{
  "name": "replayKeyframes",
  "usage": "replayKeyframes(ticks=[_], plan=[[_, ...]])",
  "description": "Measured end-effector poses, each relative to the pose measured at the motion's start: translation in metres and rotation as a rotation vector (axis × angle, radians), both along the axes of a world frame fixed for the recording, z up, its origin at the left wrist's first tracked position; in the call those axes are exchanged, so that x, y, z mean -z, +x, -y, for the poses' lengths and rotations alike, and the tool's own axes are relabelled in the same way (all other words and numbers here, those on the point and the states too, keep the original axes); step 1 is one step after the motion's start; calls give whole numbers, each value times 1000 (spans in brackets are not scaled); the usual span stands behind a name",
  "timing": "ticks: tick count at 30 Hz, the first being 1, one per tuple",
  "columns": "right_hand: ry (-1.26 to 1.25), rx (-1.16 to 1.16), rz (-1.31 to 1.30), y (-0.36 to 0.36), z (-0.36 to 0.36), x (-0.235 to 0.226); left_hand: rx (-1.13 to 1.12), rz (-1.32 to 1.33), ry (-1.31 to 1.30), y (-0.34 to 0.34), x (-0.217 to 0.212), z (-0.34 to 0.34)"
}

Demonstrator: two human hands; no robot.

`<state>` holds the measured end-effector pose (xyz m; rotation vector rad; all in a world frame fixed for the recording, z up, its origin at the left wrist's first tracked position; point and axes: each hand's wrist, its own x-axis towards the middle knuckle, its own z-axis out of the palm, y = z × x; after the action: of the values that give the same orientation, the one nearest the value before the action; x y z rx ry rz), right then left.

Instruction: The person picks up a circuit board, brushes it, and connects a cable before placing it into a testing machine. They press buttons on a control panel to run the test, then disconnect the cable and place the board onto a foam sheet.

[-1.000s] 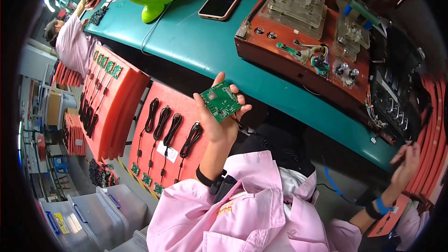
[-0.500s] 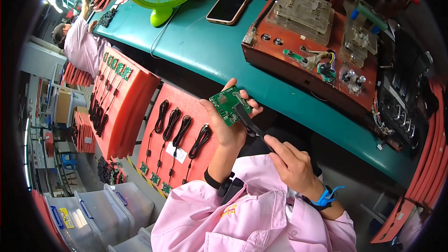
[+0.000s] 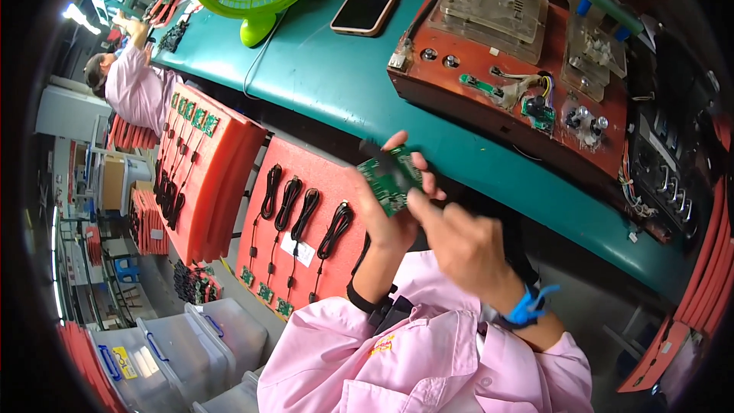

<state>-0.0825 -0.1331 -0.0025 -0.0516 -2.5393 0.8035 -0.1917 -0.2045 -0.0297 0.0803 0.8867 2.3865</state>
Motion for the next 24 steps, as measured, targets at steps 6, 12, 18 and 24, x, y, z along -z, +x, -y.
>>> replayKeyframes(ticks=[6,12,18,24], plan=[[62,-46,46,14,6,-6,81,-65,-66,-6,4,8],[48,12,24,14,12,-4,40,-42,-65,-4,4,10],[86,57,27,-13,8,0,-13,37,-38,-5,-1,7],[123,72,67,-4,10,4,-47,-63,-57,-6,2,8]])
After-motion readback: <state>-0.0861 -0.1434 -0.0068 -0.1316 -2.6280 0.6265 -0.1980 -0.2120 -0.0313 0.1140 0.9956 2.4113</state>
